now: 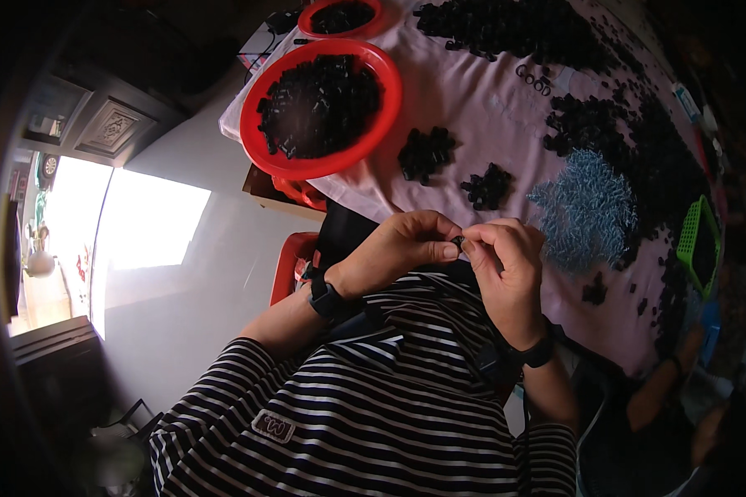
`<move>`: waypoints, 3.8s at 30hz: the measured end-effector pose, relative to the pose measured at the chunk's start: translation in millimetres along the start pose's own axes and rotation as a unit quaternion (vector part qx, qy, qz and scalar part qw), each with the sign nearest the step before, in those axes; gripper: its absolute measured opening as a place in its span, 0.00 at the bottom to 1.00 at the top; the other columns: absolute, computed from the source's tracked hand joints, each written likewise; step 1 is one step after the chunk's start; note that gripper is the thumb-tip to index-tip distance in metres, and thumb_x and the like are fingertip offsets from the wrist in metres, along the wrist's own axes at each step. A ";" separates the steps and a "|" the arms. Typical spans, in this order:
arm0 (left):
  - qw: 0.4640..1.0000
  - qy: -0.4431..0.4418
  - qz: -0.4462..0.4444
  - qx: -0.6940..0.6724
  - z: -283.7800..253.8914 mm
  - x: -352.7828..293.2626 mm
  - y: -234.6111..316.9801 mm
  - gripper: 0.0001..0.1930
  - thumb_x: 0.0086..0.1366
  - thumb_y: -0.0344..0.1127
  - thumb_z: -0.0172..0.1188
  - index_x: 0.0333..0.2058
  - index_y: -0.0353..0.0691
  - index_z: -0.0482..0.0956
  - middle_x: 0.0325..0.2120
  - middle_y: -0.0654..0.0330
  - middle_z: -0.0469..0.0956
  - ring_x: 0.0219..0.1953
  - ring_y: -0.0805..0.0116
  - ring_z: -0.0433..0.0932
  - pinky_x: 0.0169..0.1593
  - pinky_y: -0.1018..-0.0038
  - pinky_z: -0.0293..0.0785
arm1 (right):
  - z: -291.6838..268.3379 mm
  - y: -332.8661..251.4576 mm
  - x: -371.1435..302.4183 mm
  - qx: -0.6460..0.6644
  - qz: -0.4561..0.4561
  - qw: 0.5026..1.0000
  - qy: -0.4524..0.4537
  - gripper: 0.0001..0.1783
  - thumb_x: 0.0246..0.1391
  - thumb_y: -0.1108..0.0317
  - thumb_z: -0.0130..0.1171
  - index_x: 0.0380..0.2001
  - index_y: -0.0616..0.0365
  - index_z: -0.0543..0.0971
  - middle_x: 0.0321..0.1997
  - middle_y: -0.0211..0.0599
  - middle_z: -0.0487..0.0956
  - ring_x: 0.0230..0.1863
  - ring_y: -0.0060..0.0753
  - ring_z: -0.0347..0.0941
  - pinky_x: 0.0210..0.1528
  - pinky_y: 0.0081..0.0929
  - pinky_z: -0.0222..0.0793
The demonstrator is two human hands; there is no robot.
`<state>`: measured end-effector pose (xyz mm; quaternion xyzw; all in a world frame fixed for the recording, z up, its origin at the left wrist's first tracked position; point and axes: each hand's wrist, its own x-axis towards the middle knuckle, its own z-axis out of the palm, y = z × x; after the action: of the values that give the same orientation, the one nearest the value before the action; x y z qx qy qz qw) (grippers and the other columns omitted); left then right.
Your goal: Assembling small black plastic components for shoe or sandal straps by hand.
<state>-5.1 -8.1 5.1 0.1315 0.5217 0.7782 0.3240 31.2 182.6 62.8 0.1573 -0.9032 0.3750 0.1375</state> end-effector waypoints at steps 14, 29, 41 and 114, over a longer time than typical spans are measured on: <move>0.999 0.021 -0.026 -0.010 -2.7 -1.0 1.8 0.12 0.69 0.32 0.66 0.48 0.34 0.82 0.39 0.67 0.82 0.42 0.81 0.78 0.49 0.81 0.76 | -2.2 18.4 9.1 0.048 0.055 0.997 -0.035 0.15 0.58 0.79 0.63 0.49 0.59 0.84 0.35 0.31 0.80 0.39 0.28 0.75 0.46 0.27 0.68; 0.999 -0.026 -0.018 -0.036 -1.5 0.9 -6.5 0.12 0.69 0.34 0.66 0.48 0.36 0.81 0.40 0.69 0.81 0.43 0.82 0.77 0.50 0.82 0.74 | 41.6 67.5 48.8 -0.221 -0.127 0.967 0.028 0.06 0.54 0.69 0.67 0.36 0.53 0.82 0.35 0.30 0.80 0.37 0.34 0.77 0.48 0.37 0.60; 0.993 -0.015 -0.033 -0.108 -2.1 -1.5 -2.2 0.14 0.70 0.35 0.65 0.48 0.32 0.81 0.39 0.62 0.83 0.42 0.75 0.80 0.50 0.76 0.78 | -18.0 16.4 11.8 0.004 0.044 0.999 -0.028 0.09 0.57 0.79 0.64 0.42 0.60 0.84 0.36 0.34 0.82 0.37 0.30 0.77 0.48 0.27 0.70; 0.988 -0.002 -0.114 -0.106 0.7 -1.8 -1.0 0.16 0.72 0.45 0.63 0.41 0.35 0.82 0.34 0.63 0.84 0.41 0.75 0.82 0.49 0.74 0.79 | 6.2 -1.0 -13.8 -0.280 -0.126 0.952 -0.013 0.24 0.44 0.67 0.71 0.46 0.60 0.79 0.36 0.32 0.79 0.38 0.34 0.75 0.56 0.43 0.58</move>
<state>-3.1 -8.5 4.7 0.0378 0.4473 0.7864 0.4242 43.4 179.9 54.2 0.2303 -0.9464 0.0844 0.2103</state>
